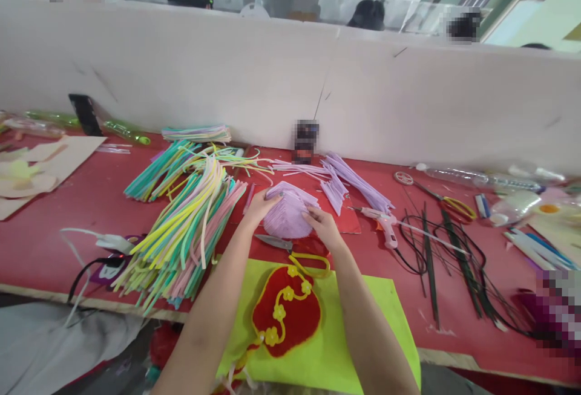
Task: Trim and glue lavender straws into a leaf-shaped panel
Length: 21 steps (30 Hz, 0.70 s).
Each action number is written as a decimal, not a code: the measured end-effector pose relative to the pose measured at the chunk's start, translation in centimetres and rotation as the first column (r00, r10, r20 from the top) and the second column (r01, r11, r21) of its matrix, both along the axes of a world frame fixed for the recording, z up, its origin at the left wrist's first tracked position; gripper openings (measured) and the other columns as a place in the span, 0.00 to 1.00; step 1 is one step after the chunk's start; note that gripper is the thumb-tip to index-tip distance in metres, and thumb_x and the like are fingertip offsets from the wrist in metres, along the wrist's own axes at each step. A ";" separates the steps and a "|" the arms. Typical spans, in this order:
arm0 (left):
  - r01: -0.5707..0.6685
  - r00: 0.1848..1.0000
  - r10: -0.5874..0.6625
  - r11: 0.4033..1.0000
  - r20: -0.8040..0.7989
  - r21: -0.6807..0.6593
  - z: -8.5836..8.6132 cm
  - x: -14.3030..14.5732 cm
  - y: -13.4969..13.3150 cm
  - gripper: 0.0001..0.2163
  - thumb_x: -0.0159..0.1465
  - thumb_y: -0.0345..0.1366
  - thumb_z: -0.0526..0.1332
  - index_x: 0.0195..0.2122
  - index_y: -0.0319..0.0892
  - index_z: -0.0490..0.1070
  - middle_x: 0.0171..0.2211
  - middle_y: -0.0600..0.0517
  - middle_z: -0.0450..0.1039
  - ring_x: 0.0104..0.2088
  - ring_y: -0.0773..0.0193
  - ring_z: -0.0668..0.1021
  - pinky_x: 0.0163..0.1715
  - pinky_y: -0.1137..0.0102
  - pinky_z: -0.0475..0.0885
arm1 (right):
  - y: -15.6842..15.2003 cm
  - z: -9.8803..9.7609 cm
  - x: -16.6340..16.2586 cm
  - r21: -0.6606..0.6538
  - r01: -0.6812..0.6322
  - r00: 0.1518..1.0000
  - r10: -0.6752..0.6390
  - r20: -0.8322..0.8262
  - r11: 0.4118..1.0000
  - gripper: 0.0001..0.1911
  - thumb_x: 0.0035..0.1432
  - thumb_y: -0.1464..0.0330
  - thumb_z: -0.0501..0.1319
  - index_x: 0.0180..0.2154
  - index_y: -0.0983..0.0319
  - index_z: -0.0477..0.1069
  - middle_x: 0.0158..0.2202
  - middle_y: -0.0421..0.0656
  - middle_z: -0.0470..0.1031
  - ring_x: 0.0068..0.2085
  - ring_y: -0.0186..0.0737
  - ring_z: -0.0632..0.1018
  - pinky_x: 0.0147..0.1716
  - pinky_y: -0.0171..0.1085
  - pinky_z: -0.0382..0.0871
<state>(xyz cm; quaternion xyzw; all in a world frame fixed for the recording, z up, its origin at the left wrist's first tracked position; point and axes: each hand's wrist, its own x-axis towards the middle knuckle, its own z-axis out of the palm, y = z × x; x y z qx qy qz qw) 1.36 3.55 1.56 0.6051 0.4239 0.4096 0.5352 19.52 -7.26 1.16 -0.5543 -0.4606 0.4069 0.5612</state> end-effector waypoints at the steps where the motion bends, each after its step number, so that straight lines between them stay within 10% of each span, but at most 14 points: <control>1: -0.004 1.000 0.004 1.000 -0.003 -0.003 0.0 0.1 0.0 0.21 0.49 0.45 0.68 0.40 0.36 0.76 0.41 0.45 0.79 0.47 0.50 0.77 0.48 0.61 0.68 | -0.1 0.2 0.1 -0.003 -0.012 1.000 0.012 0.011 1.000 0.15 0.47 0.58 0.67 0.35 0.60 0.79 0.31 0.40 0.79 0.35 0.41 0.75 0.38 0.40 0.70; 12: -0.123 0.869 0.216 0.966 0.446 -0.228 0.0 2.8 -1.2 0.24 0.47 0.47 0.69 0.42 0.37 0.74 0.41 0.45 0.79 0.45 0.54 0.78 0.47 0.61 0.71 | -0.1 -0.3 0.4 -0.028 0.011 0.991 -0.014 -0.134 1.000 0.20 0.45 0.58 0.70 0.39 0.62 0.77 0.36 0.42 0.80 0.39 0.44 0.78 0.44 0.43 0.72; 18: 0.164 0.938 -0.086 0.964 0.334 -0.210 0.3 1.9 -1.4 0.26 0.45 0.40 0.71 0.47 0.40 0.72 0.43 0.46 0.78 0.44 0.55 0.79 0.45 0.62 0.72 | 0.5 -0.8 2.6 0.078 0.357 0.928 -0.344 -0.143 0.931 0.28 0.45 0.57 0.69 0.48 0.59 0.70 0.42 0.44 0.79 0.41 0.42 0.78 0.41 0.41 0.73; 21: 0.321 0.928 -0.265 0.925 0.262 -0.203 0.4 0.9 -1.3 0.27 0.47 0.36 0.71 0.50 0.42 0.72 0.47 0.47 0.77 0.46 0.56 0.78 0.46 0.63 0.72 | 0.2 -0.4 3.8 0.123 0.333 0.941 -0.322 -0.099 0.935 0.31 0.45 0.59 0.69 0.52 0.59 0.69 0.45 0.44 0.78 0.45 0.43 0.78 0.48 0.43 0.70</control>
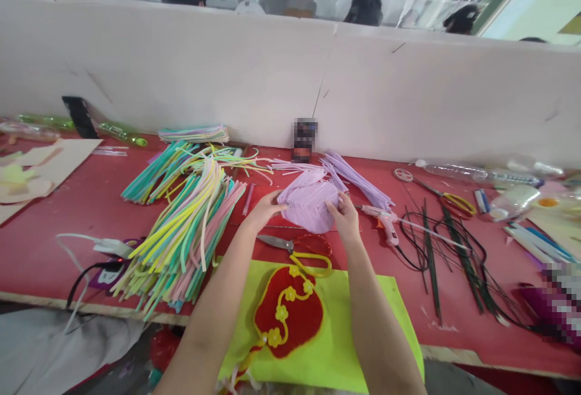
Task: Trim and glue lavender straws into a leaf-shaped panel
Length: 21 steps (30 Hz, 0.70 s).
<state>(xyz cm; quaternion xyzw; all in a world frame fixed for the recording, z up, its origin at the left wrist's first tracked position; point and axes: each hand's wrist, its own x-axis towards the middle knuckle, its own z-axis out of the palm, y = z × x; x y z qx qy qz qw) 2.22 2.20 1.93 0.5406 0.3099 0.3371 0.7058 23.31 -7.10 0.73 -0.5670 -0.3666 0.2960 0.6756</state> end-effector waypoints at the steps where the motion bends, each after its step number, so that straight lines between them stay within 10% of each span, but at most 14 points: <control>1: 0.046 0.999 -0.046 0.999 -0.016 0.002 -0.1 -0.2 0.0 0.25 0.48 0.36 0.70 0.49 0.42 0.73 0.47 0.47 0.77 0.46 0.56 0.78 0.46 0.63 0.71 | -0.1 0.2 0.3 0.000 -0.036 0.999 0.036 0.022 0.999 0.30 0.46 0.60 0.69 0.52 0.59 0.70 0.46 0.44 0.78 0.46 0.43 0.78 0.50 0.44 0.69; 6: 0.054 0.995 -0.051 0.998 -0.085 0.032 -0.5 0.1 -0.2 0.20 0.47 0.40 0.71 0.41 0.38 0.78 0.41 0.46 0.80 0.42 0.55 0.79 0.48 0.60 0.70 | -0.7 0.9 0.5 -0.008 -0.107 0.988 0.107 0.108 0.994 0.28 0.46 0.62 0.68 0.51 0.56 0.73 0.47 0.42 0.77 0.50 0.43 0.75 0.52 0.42 0.67; 12: -0.108 0.989 0.115 0.991 -0.089 0.080 -0.3 0.9 -0.4 0.19 0.46 0.41 0.71 0.38 0.37 0.78 0.36 0.47 0.80 0.37 0.56 0.79 0.44 0.62 0.71 | -0.6 1.1 0.0 -0.107 -0.010 0.992 0.023 0.121 0.994 0.33 0.49 0.58 0.65 0.57 0.58 0.67 0.27 0.36 0.75 0.31 0.37 0.75 0.36 0.38 0.71; 17: -0.187 0.976 0.197 0.977 -0.092 0.107 -1.0 0.9 0.2 0.18 0.46 0.39 0.70 0.38 0.37 0.78 0.35 0.47 0.80 0.36 0.58 0.79 0.42 0.64 0.71 | -0.2 -0.3 1.7 -0.114 0.132 0.990 -0.138 -0.044 0.985 0.26 0.50 0.51 0.61 0.46 0.61 0.71 0.36 0.45 0.78 0.36 0.42 0.78 0.37 0.43 0.73; 21: -0.207 0.939 0.239 0.967 -0.247 0.149 -2.2 0.6 0.8 0.14 0.46 0.39 0.70 0.32 0.37 0.77 0.29 0.49 0.78 0.33 0.58 0.78 0.37 0.66 0.71 | -1.4 -1.1 4.9 -0.192 0.402 0.891 -0.335 0.306 0.895 0.17 0.50 0.58 0.61 0.38 0.63 0.74 0.36 0.48 0.79 0.39 0.45 0.78 0.44 0.46 0.70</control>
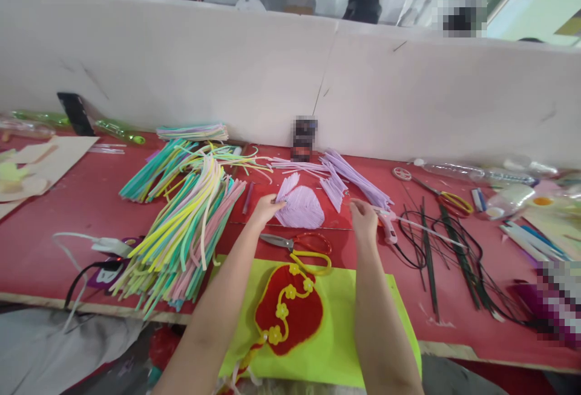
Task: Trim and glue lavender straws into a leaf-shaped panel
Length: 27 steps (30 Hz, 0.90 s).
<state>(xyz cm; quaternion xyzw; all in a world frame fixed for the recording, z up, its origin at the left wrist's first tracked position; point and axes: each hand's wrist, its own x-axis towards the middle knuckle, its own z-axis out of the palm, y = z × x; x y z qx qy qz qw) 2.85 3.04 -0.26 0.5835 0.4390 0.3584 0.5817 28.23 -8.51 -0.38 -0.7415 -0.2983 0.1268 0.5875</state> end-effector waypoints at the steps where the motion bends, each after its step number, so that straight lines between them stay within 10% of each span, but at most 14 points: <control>1: -0.005 0.999 0.005 1.000 -0.038 -0.001 -0.2 -0.1 0.1 0.13 0.45 0.38 0.70 0.30 0.38 0.77 0.26 0.50 0.78 0.32 0.58 0.78 0.35 0.66 0.71 | -0.5 0.0 0.8 -0.016 0.050 0.998 -0.050 0.034 0.999 0.16 0.50 0.59 0.61 0.37 0.63 0.75 0.36 0.49 0.78 0.40 0.47 0.78 0.46 0.48 0.69; 7: -0.005 0.991 0.006 1.000 -0.132 0.004 -0.9 -0.1 0.2 0.10 0.45 0.37 0.70 0.27 0.38 0.75 0.23 0.52 0.76 0.28 0.59 0.77 0.31 0.68 0.70 | -2.1 0.0 3.0 -0.071 0.150 0.981 -0.139 0.139 0.986 0.12 0.52 0.62 0.59 0.33 0.62 0.74 0.36 0.51 0.78 0.39 0.49 0.76 0.47 0.49 0.66; 15: -0.078 0.962 0.091 0.995 -0.256 0.060 -0.3 -0.8 0.9 0.10 0.54 0.34 0.65 0.37 0.39 0.78 0.37 0.46 0.80 0.43 0.55 0.78 0.43 0.67 0.71 | -0.6 1.2 -1.9 -0.198 -0.213 0.948 0.251 0.195 0.957 0.12 0.51 0.61 0.59 0.34 0.61 0.74 0.31 0.46 0.78 0.34 0.44 0.76 0.40 0.42 0.68; 17: -0.105 0.953 0.120 0.992 -0.280 0.067 -0.2 -1.1 1.2 0.12 0.55 0.33 0.64 0.42 0.40 0.77 0.40 0.45 0.79 0.45 0.56 0.77 0.45 0.67 0.70 | -0.8 2.3 -3.5 -0.308 -0.458 0.827 0.527 0.196 0.834 0.13 0.53 0.59 0.58 0.32 0.61 0.74 0.31 0.45 0.78 0.34 0.42 0.76 0.38 0.40 0.68; 21: -0.107 0.950 0.100 0.994 -0.297 -0.005 -0.5 -1.3 1.4 0.16 0.58 0.33 0.62 0.48 0.39 0.75 0.38 0.45 0.80 0.41 0.60 0.79 0.41 0.69 0.73 | -1.8 4.1 -5.2 -0.540 -0.738 0.493 0.870 -0.019 0.406 0.15 0.52 0.55 0.61 0.32 0.60 0.76 0.32 0.44 0.79 0.34 0.42 0.77 0.36 0.38 0.69; 27: -0.081 0.966 0.046 0.988 -0.256 -0.128 -0.2 -1.1 1.1 0.19 0.58 0.33 0.61 0.51 0.37 0.72 0.40 0.45 0.79 0.34 0.63 0.79 0.34 0.71 0.73 | -3.0 5.3 -7.5 -0.713 -0.650 0.388 0.922 -0.012 0.264 0.16 0.46 0.65 0.65 0.40 0.61 0.73 0.42 0.46 0.77 0.40 0.43 0.76 0.37 0.36 0.66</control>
